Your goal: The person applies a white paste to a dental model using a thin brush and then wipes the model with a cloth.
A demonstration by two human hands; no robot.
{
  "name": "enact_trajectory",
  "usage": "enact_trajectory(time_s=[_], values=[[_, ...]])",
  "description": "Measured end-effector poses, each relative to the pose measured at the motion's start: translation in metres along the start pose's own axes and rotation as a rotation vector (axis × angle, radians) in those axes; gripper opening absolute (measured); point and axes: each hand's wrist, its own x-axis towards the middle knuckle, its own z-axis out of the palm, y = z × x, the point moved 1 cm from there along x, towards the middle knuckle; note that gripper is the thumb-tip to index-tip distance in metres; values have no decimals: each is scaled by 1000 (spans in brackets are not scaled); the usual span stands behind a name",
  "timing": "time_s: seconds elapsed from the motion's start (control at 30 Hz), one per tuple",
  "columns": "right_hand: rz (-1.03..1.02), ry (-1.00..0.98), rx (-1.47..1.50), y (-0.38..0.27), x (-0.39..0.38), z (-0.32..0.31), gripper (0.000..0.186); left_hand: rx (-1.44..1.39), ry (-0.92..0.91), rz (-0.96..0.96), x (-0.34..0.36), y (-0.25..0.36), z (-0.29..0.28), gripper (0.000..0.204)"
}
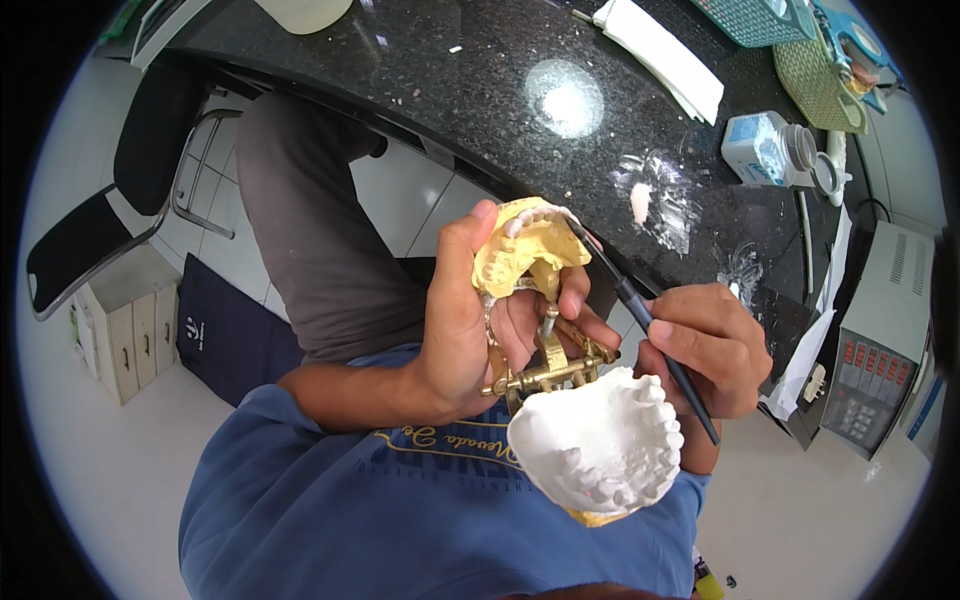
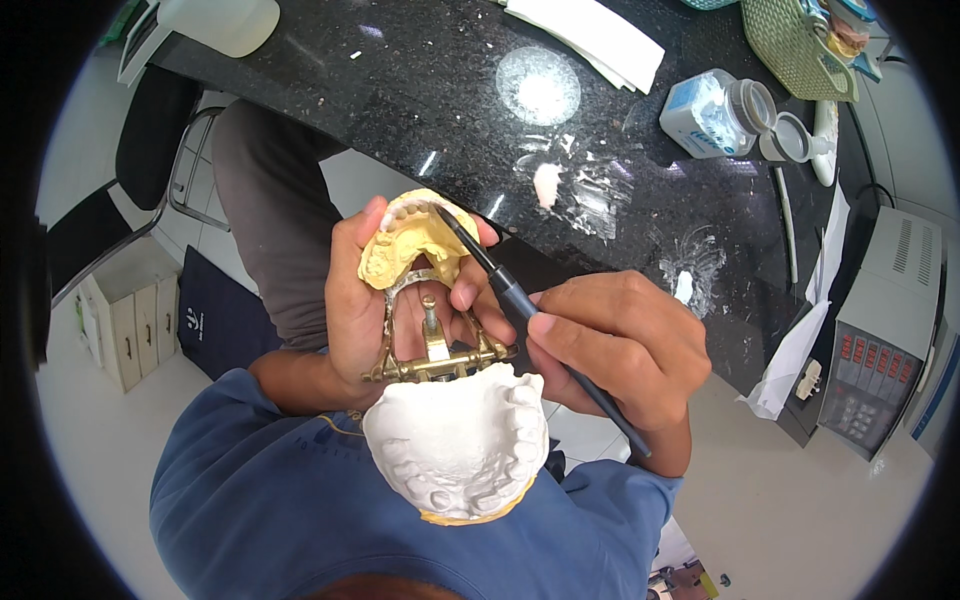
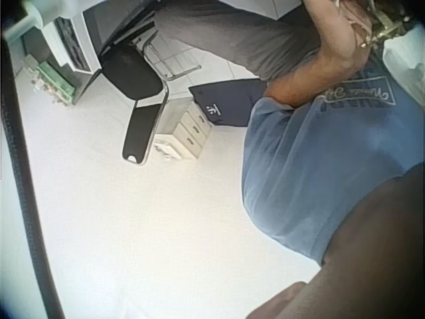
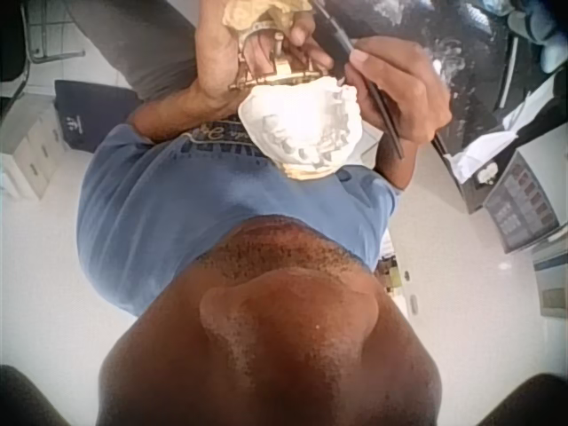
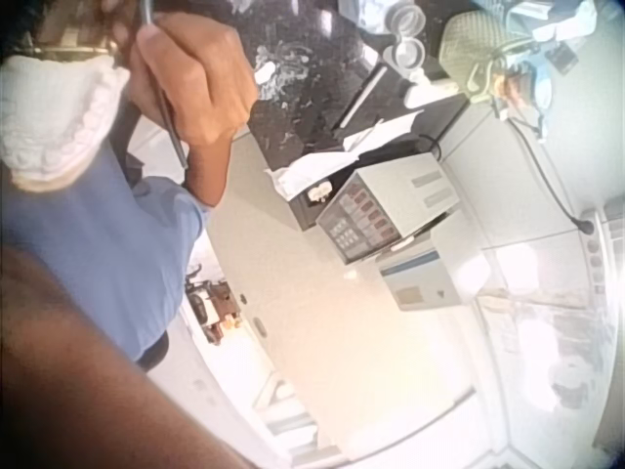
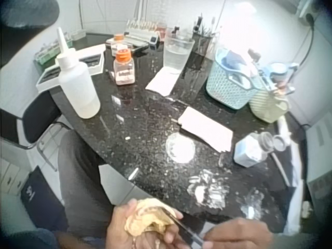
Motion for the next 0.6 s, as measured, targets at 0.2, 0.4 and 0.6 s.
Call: enact_trajectory(time_s=[0.2,0.4,0.6], values=[[-15,5,-12,1,-1,1,28,0,-10,-7,0,0,1,63],[-19,-5,0,0,1,0,28,30,-6,7,1,0,1,68],[-19,3,6,1,2,1,26,17,-9,12,1,-1,1,69]])
